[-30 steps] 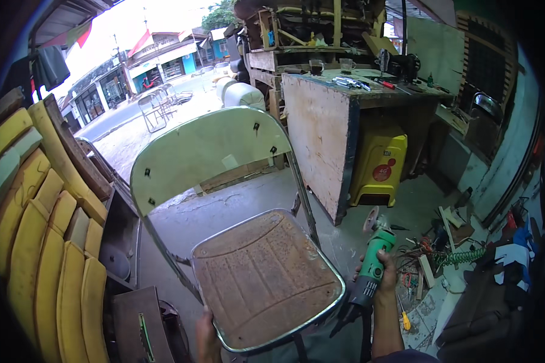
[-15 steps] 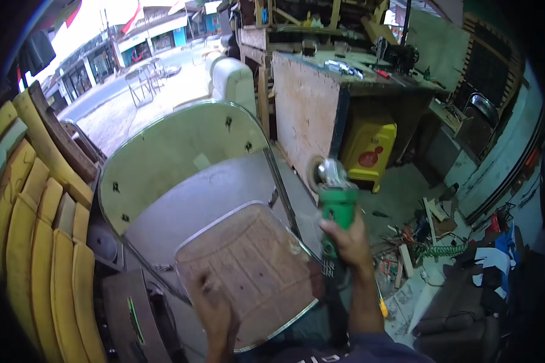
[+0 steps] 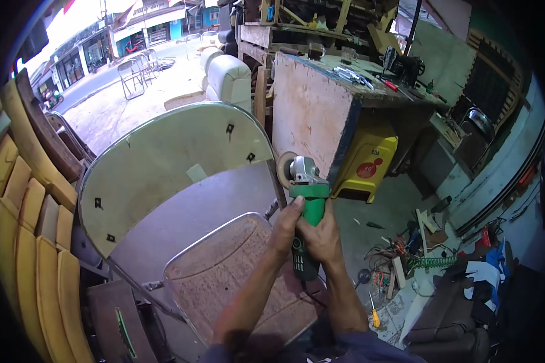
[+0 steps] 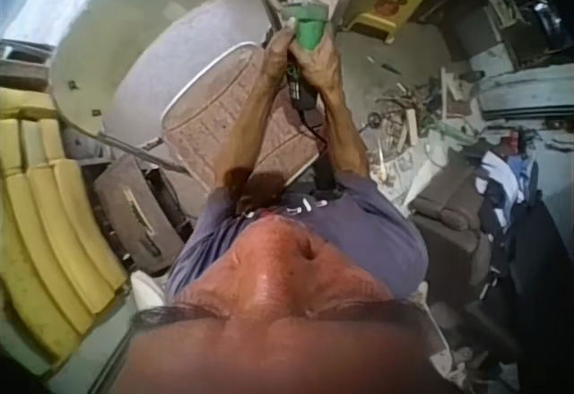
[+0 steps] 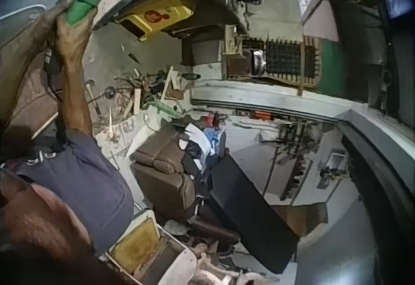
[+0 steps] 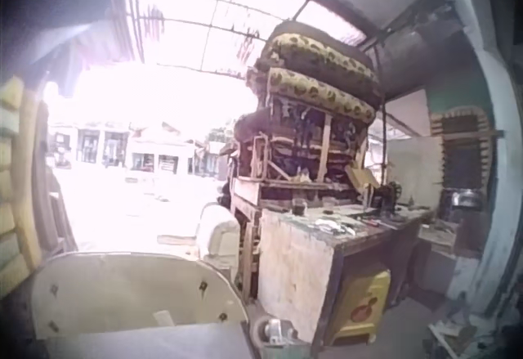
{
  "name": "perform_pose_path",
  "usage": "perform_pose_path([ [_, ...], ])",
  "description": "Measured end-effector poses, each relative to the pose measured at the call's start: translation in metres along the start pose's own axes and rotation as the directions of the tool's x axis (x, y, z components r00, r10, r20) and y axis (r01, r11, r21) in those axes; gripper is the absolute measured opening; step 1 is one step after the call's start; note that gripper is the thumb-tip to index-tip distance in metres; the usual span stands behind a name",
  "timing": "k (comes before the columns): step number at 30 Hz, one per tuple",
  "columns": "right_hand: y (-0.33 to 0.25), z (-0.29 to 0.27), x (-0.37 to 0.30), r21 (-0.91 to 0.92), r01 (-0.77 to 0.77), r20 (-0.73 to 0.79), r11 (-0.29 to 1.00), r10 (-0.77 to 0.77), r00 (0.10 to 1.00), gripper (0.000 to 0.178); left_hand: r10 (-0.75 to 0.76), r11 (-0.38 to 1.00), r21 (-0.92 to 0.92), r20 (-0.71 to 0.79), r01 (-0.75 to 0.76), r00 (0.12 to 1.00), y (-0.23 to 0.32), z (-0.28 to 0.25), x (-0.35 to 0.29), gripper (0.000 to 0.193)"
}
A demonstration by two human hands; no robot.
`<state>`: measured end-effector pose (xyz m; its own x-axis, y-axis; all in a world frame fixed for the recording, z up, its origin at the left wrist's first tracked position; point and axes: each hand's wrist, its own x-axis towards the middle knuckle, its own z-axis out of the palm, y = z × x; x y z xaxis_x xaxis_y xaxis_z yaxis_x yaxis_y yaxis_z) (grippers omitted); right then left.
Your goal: The person uses a power grinder to smooth the backrest and frame of a metal folding chair. The person produces sparks while grinding the metal surfaces and later sits on the floor to continue smoothing the chair's legs.
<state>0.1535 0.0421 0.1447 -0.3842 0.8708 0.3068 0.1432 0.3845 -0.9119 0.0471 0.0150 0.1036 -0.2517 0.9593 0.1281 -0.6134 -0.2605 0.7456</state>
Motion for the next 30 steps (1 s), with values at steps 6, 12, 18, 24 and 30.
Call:
perform_pose_path([
  [6,0.005,0.019,0.025,0.138,0.014,-0.039,0.990,-0.008,0.999,0.062,0.038,0.997,0.065,0.038,-0.041,0.999,0.018,-0.011,0.025,0.051],
  [12,-0.001,0.024,0.026,0.018,0.034,-0.065,0.999,-0.033,0.997,0.061,0.096,0.989,0.107,0.021,-0.098,0.995,0.025,-0.010,0.023,0.052],
  [18,-0.002,0.027,0.023,-0.004,0.038,-0.071,0.999,-0.038,0.997,0.060,0.047,0.998,0.028,0.057,-0.049,0.997,0.024,-0.017,0.023,0.051],
  [24,-0.009,0.034,0.021,0.011,0.052,-0.090,0.999,-0.051,0.995,0.067,0.036,0.999,-0.043,0.090,-0.033,0.995,0.021,-0.027,0.027,0.050],
  [30,-0.011,0.031,0.022,-0.044,0.042,-0.095,0.998,-0.046,0.994,0.070,0.076,0.996,-0.045,0.066,-0.073,0.995,0.020,-0.022,0.027,0.051],
])
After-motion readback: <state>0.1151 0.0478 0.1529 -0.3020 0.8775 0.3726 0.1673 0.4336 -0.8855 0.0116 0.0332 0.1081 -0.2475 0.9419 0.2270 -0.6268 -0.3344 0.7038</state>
